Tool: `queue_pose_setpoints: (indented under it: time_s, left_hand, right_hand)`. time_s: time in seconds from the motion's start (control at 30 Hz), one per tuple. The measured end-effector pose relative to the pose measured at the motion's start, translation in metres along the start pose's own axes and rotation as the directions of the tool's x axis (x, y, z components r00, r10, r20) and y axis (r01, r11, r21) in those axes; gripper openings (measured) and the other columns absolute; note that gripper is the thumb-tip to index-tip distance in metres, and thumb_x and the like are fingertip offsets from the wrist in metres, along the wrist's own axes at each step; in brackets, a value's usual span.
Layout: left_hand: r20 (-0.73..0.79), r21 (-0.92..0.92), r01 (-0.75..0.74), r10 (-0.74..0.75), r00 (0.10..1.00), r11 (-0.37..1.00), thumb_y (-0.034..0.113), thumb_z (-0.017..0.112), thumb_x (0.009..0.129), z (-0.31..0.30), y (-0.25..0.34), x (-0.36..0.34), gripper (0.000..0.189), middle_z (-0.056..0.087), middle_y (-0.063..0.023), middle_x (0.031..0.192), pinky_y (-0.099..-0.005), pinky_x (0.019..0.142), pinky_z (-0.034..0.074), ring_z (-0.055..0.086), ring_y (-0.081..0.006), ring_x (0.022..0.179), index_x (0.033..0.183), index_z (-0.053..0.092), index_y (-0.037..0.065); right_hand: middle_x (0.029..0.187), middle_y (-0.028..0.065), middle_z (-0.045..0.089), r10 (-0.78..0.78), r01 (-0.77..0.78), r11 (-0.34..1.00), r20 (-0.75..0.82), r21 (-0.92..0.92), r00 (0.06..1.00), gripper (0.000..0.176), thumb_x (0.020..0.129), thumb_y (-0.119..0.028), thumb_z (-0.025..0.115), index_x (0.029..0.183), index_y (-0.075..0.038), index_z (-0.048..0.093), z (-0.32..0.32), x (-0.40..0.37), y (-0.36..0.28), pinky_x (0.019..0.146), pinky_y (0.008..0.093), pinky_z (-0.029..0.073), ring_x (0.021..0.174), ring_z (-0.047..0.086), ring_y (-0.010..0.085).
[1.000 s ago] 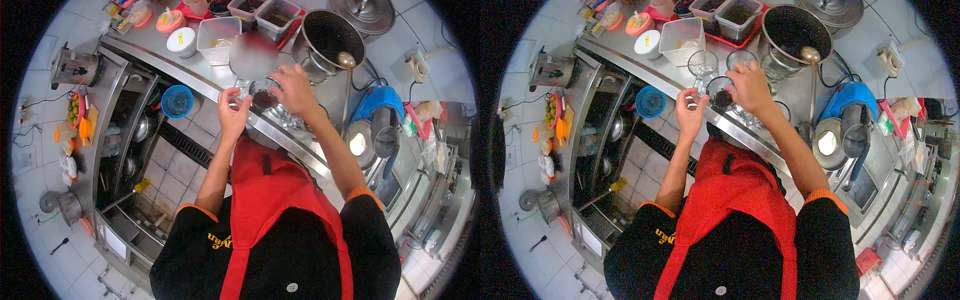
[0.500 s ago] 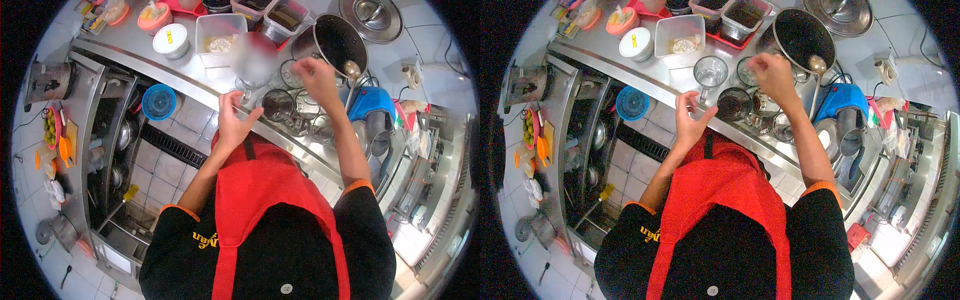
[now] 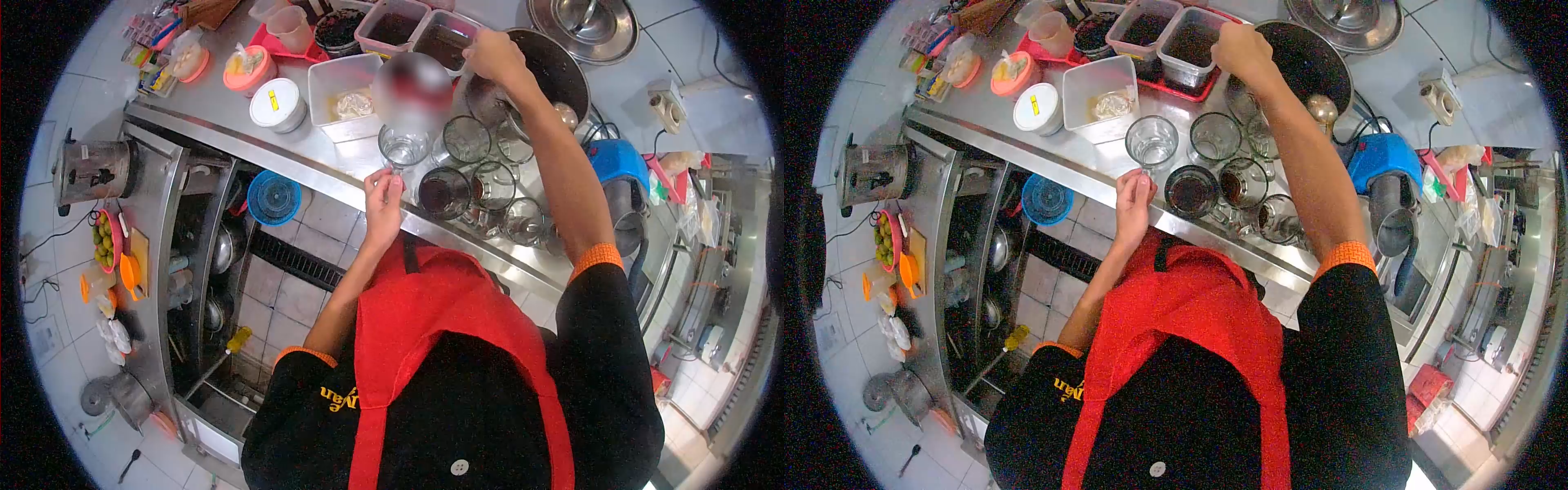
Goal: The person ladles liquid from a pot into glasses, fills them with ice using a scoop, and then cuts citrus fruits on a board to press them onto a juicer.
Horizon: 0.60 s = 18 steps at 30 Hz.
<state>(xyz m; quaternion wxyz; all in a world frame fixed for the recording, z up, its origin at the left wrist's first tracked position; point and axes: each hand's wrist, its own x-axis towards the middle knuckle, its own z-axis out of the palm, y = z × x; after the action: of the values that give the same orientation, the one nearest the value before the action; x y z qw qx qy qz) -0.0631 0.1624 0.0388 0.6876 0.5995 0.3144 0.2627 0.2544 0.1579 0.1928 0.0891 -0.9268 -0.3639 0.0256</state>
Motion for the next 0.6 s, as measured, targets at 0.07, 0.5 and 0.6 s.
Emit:
queue_pose_setpoints:
  time_s: [0.07,0.5,0.6]
  left_hand:
    - [-0.009,-0.044,-0.003,0.003,1.000,0.999,0.025,0.050,0.097,-0.002,0.006,0.002,0.030,0.043,-0.0122,0.114,-0.0300,0.089,0.038,0.042,-0.0189,0.106,0.086,0.062,0.000]
    - [0.026,0.124,-0.053,0.050,0.998,0.991,0.024,0.054,0.095,0.015,0.084,0.032,0.031,0.044,-0.0095,0.111,-0.0237,0.060,0.042,0.052,-0.0090,0.067,0.083,0.063,-0.004]
    - [0.019,0.247,-0.066,0.063,0.998,0.967,0.026,0.055,0.095,0.023,0.101,0.045,0.033,0.048,-0.0129,0.112,-0.0258,0.061,0.045,0.056,-0.0128,0.069,0.085,0.065,-0.004]
  right_hand:
    - [0.091,0.0182,0.067,-0.154,0.163,0.967,-0.061,0.194,0.986,0.035,0.083,-0.030,0.065,0.103,-0.002,0.062,0.006,0.004,0.006,0.076,0.0417,0.052,0.090,0.066,0.0319]
    - [0.075,0.0152,0.067,0.067,0.122,0.400,-0.162,0.908,0.984,0.024,0.093,-0.018,0.056,0.094,0.004,0.048,-0.010,0.043,0.042,0.055,0.0287,0.055,0.067,0.070,0.0216]
    - [0.088,0.0181,0.062,0.073,0.098,0.399,-0.138,0.912,0.988,0.026,0.094,-0.013,0.053,0.106,0.008,0.046,-0.026,0.048,0.046,0.060,0.0302,0.059,0.071,0.070,0.0254]
